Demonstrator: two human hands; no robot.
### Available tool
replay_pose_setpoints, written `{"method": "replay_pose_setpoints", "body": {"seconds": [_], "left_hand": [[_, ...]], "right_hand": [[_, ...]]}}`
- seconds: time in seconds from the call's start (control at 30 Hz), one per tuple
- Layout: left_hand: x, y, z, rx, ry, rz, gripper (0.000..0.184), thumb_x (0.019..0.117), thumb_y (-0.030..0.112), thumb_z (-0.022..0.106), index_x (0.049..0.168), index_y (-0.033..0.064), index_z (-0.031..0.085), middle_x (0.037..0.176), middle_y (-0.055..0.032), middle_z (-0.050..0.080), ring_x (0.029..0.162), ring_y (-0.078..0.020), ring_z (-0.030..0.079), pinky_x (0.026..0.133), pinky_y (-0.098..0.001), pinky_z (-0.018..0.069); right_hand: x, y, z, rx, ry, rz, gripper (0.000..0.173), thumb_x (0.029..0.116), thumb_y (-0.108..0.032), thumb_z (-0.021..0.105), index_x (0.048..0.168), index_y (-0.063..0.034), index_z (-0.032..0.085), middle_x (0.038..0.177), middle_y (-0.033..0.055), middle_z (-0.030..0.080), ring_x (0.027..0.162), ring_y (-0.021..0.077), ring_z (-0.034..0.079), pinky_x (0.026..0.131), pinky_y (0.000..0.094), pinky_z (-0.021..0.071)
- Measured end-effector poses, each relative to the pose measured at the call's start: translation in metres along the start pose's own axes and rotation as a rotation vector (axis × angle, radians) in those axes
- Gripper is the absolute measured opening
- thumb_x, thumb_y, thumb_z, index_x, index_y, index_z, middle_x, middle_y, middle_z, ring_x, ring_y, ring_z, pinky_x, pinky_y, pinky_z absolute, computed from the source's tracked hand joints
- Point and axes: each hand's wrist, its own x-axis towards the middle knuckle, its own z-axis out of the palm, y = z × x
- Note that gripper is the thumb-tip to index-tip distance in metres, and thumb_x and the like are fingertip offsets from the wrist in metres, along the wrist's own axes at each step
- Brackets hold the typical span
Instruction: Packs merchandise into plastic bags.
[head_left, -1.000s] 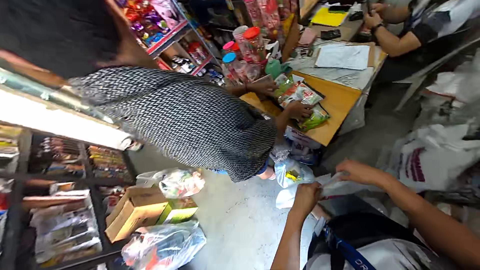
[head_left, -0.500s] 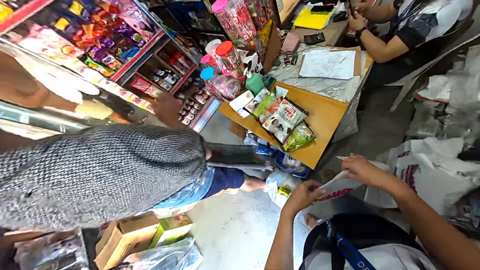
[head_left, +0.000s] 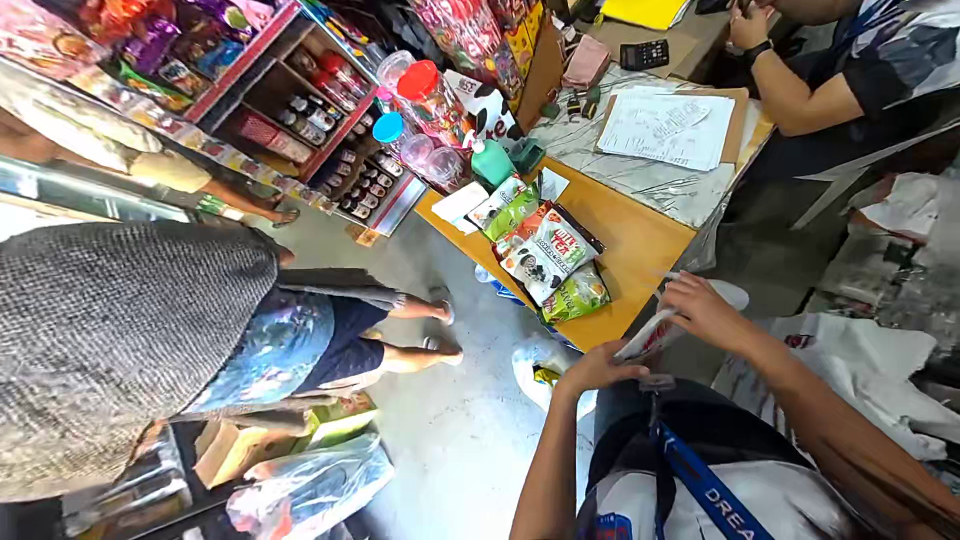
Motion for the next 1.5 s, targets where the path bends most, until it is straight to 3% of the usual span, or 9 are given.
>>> {"method": "replay_pose_setpoints", "body": {"seconds": [0.13, 0.33, 0.43, 0.67, 0.87, 1.0, 1.1, 1.37, 1.5], "left_hand": [[0.001, -0.005, -0.007, -0.221, 0.028, 0.018, 0.055, 0.0980, 0.026, 0.065, 0.142, -0.0047, 0.052, 0.133, -0.0212, 0.062, 0.120, -0.0253, 0.062, 0.104, -0.0423, 0.0500], [0.020, -0.017, 0.001, -0.566, 0.294, -0.076, 0.054, 0.1107, 0.036, 0.032, 0.143, -0.0028, 0.051, 0.139, -0.0145, 0.061, 0.124, -0.0208, 0.062, 0.102, -0.0398, 0.0516], [0.033, -0.022, 0.008, -0.548, 0.357, -0.122, 0.046, 0.1101, 0.029, 0.041, 0.141, -0.0025, 0.053, 0.139, -0.0154, 0.061, 0.122, -0.0213, 0.063, 0.101, -0.0399, 0.0518], [0.052, -0.003, 0.011, -0.406, 0.415, 0.026, 0.042, 0.1043, 0.020, 0.055, 0.138, -0.0051, 0.057, 0.136, -0.0193, 0.062, 0.124, -0.0218, 0.061, 0.108, -0.0389, 0.0473], [0.048, -0.007, 0.013, -0.340, 0.440, 0.126, 0.047, 0.0981, 0.016, 0.059, 0.143, 0.0040, 0.056, 0.155, -0.0135, 0.046, 0.142, -0.0239, 0.045, 0.113, -0.0434, 0.0422], [0.040, 0.006, 0.010, -0.166, 0.392, 0.243, 0.031, 0.0984, 0.021, 0.062, 0.120, 0.0003, 0.072, 0.134, -0.0168, 0.065, 0.136, -0.0271, 0.052, 0.116, -0.0453, 0.0390], [0.038, 0.016, 0.007, -0.106, 0.398, 0.203, 0.027, 0.0969, 0.022, 0.069, 0.111, -0.0005, 0.073, 0.117, -0.0144, 0.070, 0.120, -0.0230, 0.061, 0.108, -0.0437, 0.0452], [0.034, 0.026, -0.008, 0.007, 0.332, 0.079, 0.041, 0.0969, 0.028, 0.069, 0.122, -0.0041, 0.069, 0.116, -0.0169, 0.071, 0.113, -0.0223, 0.065, 0.104, -0.0413, 0.0485], [0.027, 0.031, -0.011, -0.154, 0.242, 0.021, 0.042, 0.1062, 0.027, 0.051, 0.124, -0.0067, 0.066, 0.124, -0.0175, 0.068, 0.118, -0.0178, 0.062, 0.106, -0.0389, 0.0465]], "right_hand": [[0.001, 0.008, -0.002, 0.027, 0.017, -0.036, 0.014, 0.0900, 0.001, 0.069, 0.103, 0.0044, 0.073, 0.111, 0.0266, 0.069, 0.116, 0.0504, 0.061, 0.113, 0.0677, 0.0341], [0.005, 0.005, 0.005, 0.071, -0.021, -0.090, 0.015, 0.0914, 0.004, 0.065, 0.103, 0.0012, 0.073, 0.111, 0.0233, 0.070, 0.118, 0.0469, 0.061, 0.116, 0.0667, 0.0298], [0.003, 0.003, 0.005, 0.108, -0.007, -0.090, 0.018, 0.0913, 0.007, 0.062, 0.103, -0.0001, 0.074, 0.111, 0.0218, 0.070, 0.119, 0.0453, 0.061, 0.117, 0.0670, 0.0277], [-0.004, 0.008, 0.016, 0.146, -0.012, -0.123, 0.020, 0.0930, 0.009, 0.058, 0.095, -0.0007, 0.075, 0.105, 0.0192, 0.070, 0.116, 0.0407, 0.063, 0.118, 0.0626, 0.0303], [-0.009, 0.012, 0.025, 0.178, 0.056, -0.173, 0.021, 0.0876, 0.012, 0.060, 0.087, -0.0035, 0.075, 0.105, 0.0162, 0.069, 0.118, 0.0378, 0.060, 0.117, 0.0607, 0.0324], [-0.008, 0.014, 0.025, 0.166, 0.083, -0.178, 0.023, 0.0859, 0.011, 0.062, 0.086, -0.0061, 0.077, 0.106, 0.0163, 0.068, 0.116, 0.0393, 0.059, 0.106, 0.0589, 0.0425], [-0.007, 0.013, 0.023, 0.188, 0.061, -0.142, 0.020, 0.0873, 0.011, 0.061, 0.086, -0.0026, 0.075, 0.109, 0.0178, 0.068, 0.116, 0.0401, 0.059, 0.101, 0.0563, 0.0468], [-0.003, 0.010, 0.022, 0.248, 0.072, -0.148, 0.020, 0.0920, 0.008, 0.055, 0.088, -0.0013, 0.073, 0.111, 0.0176, 0.067, 0.112, 0.0367, 0.061, 0.097, 0.0512, 0.0508], [0.000, 0.005, 0.018, 0.294, 0.033, -0.162, 0.021, 0.0921, 0.007, 0.053, 0.088, 0.0000, 0.072, 0.120, 0.0196, 0.066, 0.118, 0.0372, 0.059, 0.104, 0.0494, 0.0472]]}}
